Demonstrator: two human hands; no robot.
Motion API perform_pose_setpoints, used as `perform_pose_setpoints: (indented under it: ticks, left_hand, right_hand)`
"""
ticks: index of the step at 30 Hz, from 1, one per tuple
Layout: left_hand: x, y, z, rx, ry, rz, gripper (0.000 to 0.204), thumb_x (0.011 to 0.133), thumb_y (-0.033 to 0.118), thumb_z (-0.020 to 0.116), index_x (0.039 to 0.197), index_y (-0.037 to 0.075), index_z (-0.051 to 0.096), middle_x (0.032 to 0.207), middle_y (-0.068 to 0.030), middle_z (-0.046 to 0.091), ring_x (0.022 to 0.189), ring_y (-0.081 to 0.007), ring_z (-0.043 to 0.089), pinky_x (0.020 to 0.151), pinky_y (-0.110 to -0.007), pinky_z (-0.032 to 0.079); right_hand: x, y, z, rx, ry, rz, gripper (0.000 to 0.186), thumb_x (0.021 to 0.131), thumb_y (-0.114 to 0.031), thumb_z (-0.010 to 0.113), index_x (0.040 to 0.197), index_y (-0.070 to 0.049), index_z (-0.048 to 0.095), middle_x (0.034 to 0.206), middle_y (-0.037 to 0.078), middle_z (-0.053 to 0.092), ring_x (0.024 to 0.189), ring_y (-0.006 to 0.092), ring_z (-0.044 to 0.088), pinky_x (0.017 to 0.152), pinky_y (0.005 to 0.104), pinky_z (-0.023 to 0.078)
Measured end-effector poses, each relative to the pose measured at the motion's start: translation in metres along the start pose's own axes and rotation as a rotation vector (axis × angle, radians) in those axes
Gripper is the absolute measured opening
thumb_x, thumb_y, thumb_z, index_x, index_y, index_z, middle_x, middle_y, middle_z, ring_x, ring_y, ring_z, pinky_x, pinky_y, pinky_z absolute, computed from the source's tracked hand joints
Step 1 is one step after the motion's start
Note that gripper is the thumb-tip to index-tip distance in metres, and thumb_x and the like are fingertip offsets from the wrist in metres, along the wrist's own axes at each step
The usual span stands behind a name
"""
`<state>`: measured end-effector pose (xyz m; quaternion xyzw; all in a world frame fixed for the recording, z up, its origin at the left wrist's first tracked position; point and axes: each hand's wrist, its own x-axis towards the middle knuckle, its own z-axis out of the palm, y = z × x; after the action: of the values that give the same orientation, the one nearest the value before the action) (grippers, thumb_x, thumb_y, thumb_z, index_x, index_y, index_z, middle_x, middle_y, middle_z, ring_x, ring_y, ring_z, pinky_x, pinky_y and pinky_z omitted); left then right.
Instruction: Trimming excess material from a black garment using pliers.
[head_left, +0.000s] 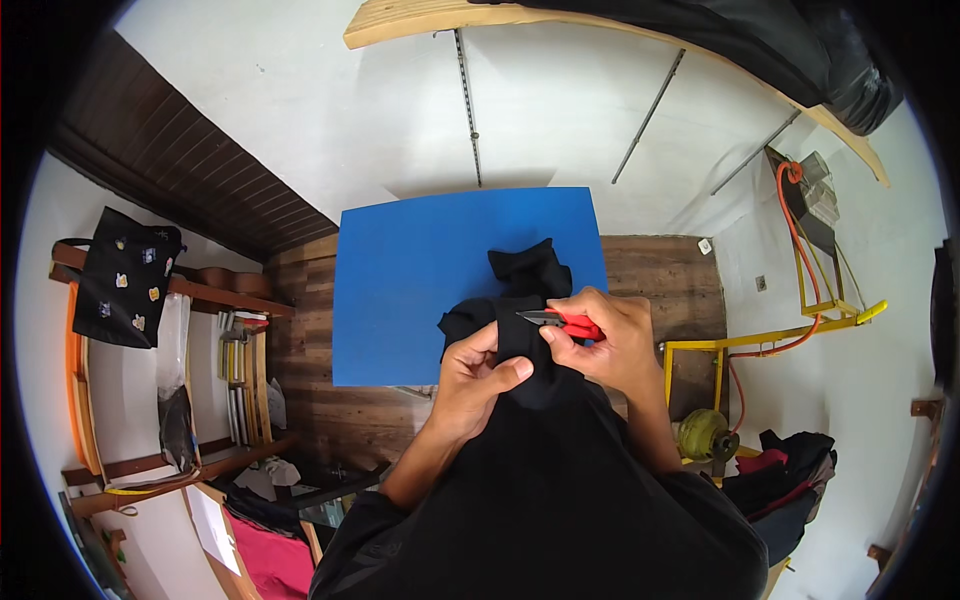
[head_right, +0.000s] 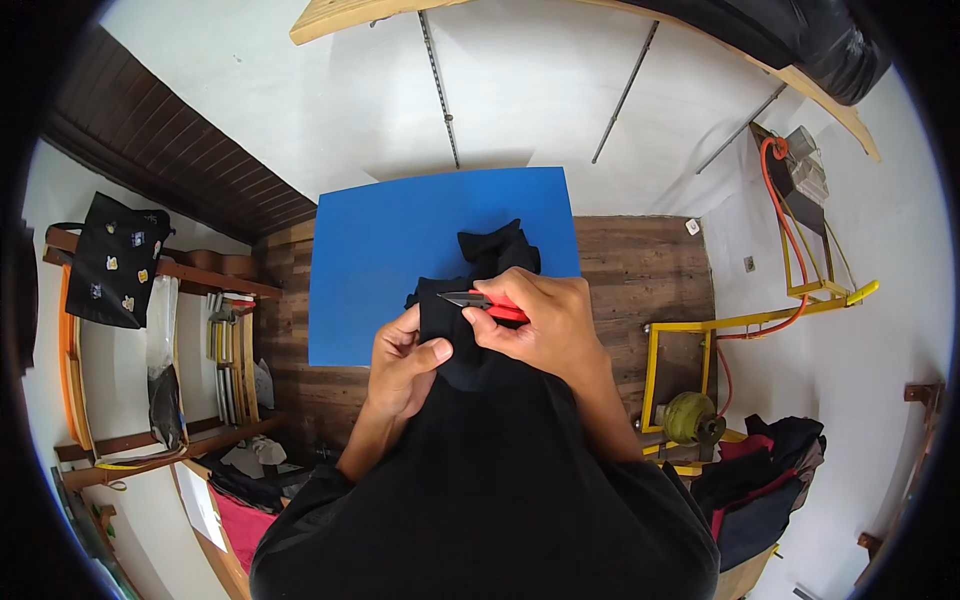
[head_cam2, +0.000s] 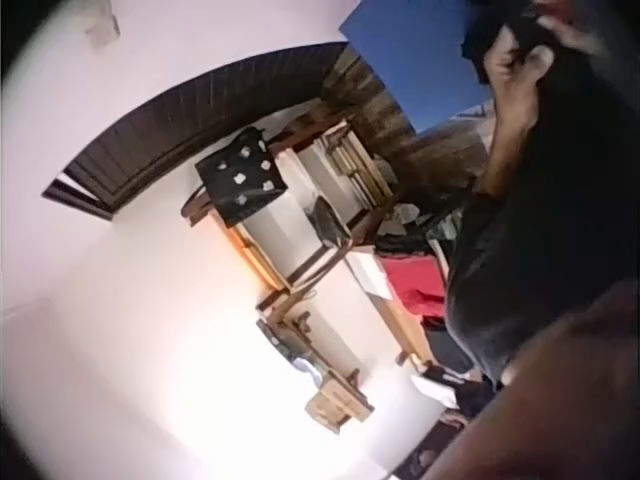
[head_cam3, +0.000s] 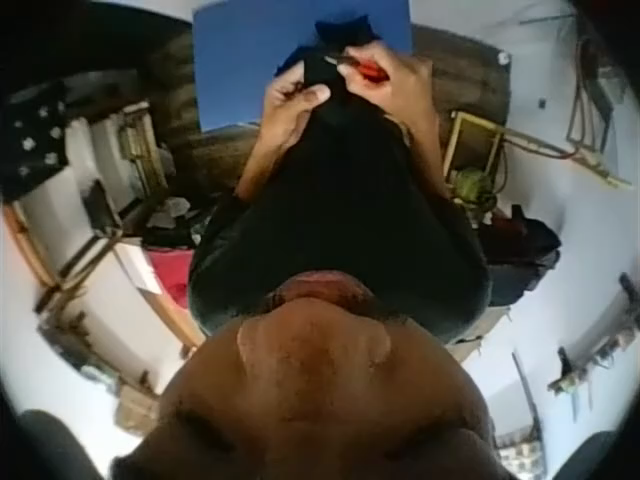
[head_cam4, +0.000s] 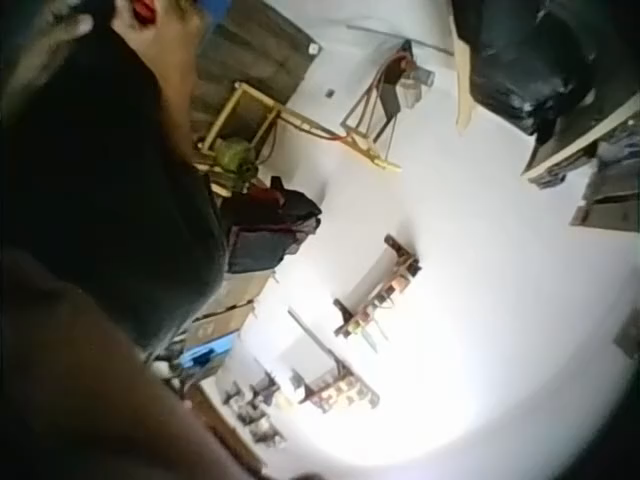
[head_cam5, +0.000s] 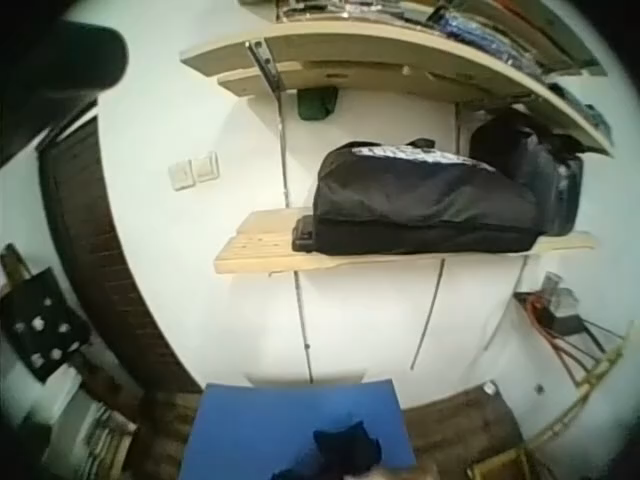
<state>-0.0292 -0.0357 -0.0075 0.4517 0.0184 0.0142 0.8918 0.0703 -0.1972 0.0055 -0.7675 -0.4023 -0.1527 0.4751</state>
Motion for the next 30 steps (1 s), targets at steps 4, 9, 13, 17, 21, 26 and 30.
perform_pose_setpoints:
  ticks: [4, 9, 13, 17, 21, 26, 30]
  left_hand:
    - [-0.001, 0.001, -0.001, 0.047, -0.029, 0.031, 0.029, 0.087, 0.003, 0.067, 0.116, -0.003, 0.065, 0.108, -0.0044, 0.064, 0.100, -0.0106, 0.056, 0.089, -0.027, 0.042]
    - [-0.001, -0.001, -0.002, 0.079, 0.060, 0.008, 0.028, 0.089, 0.005, 0.067, 0.116, -0.002, 0.066, 0.108, -0.0057, 0.064, 0.099, -0.0117, 0.056, 0.089, -0.028, 0.042]
    - [-0.005, 0.000, -0.004, 0.162, 0.029, 0.026, 0.026, 0.089, 0.004, 0.067, 0.114, -0.001, 0.067, 0.107, -0.0052, 0.064, 0.098, -0.0110, 0.056, 0.088, -0.027, 0.041]
    - [-0.009, 0.000, -0.004, 0.154, 0.016, 0.034, 0.026, 0.088, 0.003, 0.066, 0.115, -0.002, 0.066, 0.106, -0.0045, 0.064, 0.098, -0.0097, 0.055, 0.087, -0.025, 0.042]
    - [-0.011, 0.006, -0.004, 0.165, -0.035, 0.046, 0.036, 0.087, -0.002, 0.065, 0.123, -0.003, 0.058, 0.107, -0.0029, 0.064, 0.096, -0.0072, 0.056, 0.085, -0.023, 0.042]
    - [-0.013, 0.016, -0.004, 0.215, -0.049, 0.041, 0.038, 0.087, -0.002, 0.065, 0.124, -0.002, 0.056, 0.103, -0.0009, 0.061, 0.093, -0.0067, 0.054, 0.084, -0.023, 0.042]
    - [-0.010, 0.013, -0.007, 0.281, 0.059, 0.187, 0.024, 0.090, 0.004, 0.066, 0.113, -0.003, 0.064, 0.086, 0.0021, 0.052, 0.081, -0.0078, 0.049, 0.078, -0.021, 0.040]
  right_hand:
    - [-0.003, -0.005, -0.001, 0.019, 0.042, -0.037, 0.026, 0.067, -0.012, 0.081, 0.086, -0.006, 0.063, 0.070, 0.005, 0.066, 0.056, 0.0185, 0.065, 0.047, 0.0272, 0.049]
    - [-0.011, -0.011, -0.002, -0.008, 0.038, -0.022, 0.026, 0.068, -0.013, 0.081, 0.086, -0.006, 0.063, 0.070, 0.005, 0.066, 0.056, 0.0183, 0.066, 0.048, 0.0271, 0.049]
    - [-0.017, -0.013, -0.001, -0.039, 0.051, 0.003, 0.026, 0.068, -0.014, 0.081, 0.085, -0.006, 0.063, 0.069, 0.004, 0.066, 0.056, 0.0181, 0.066, 0.048, 0.0268, 0.049]
    - [-0.018, -0.013, 0.002, 0.010, 0.044, -0.001, 0.027, 0.069, -0.014, 0.081, 0.086, -0.006, 0.062, 0.071, 0.004, 0.066, 0.057, 0.0181, 0.066, 0.048, 0.0271, 0.049]
    - [-0.013, -0.013, 0.005, -0.018, 0.016, -0.035, 0.031, 0.068, -0.013, 0.082, 0.091, -0.005, 0.063, 0.072, 0.006, 0.066, 0.056, 0.0183, 0.065, 0.049, 0.0266, 0.049]
    - [-0.007, -0.014, 0.010, -0.011, 0.016, -0.081, 0.032, 0.067, -0.010, 0.081, 0.094, -0.005, 0.065, 0.071, 0.008, 0.066, 0.054, 0.0179, 0.063, 0.049, 0.0261, 0.048]
    - [-0.006, -0.016, 0.014, 0.043, 0.020, -0.070, 0.031, 0.067, -0.009, 0.081, 0.093, -0.004, 0.065, 0.070, 0.007, 0.065, 0.052, 0.0171, 0.062, 0.048, 0.0256, 0.047]
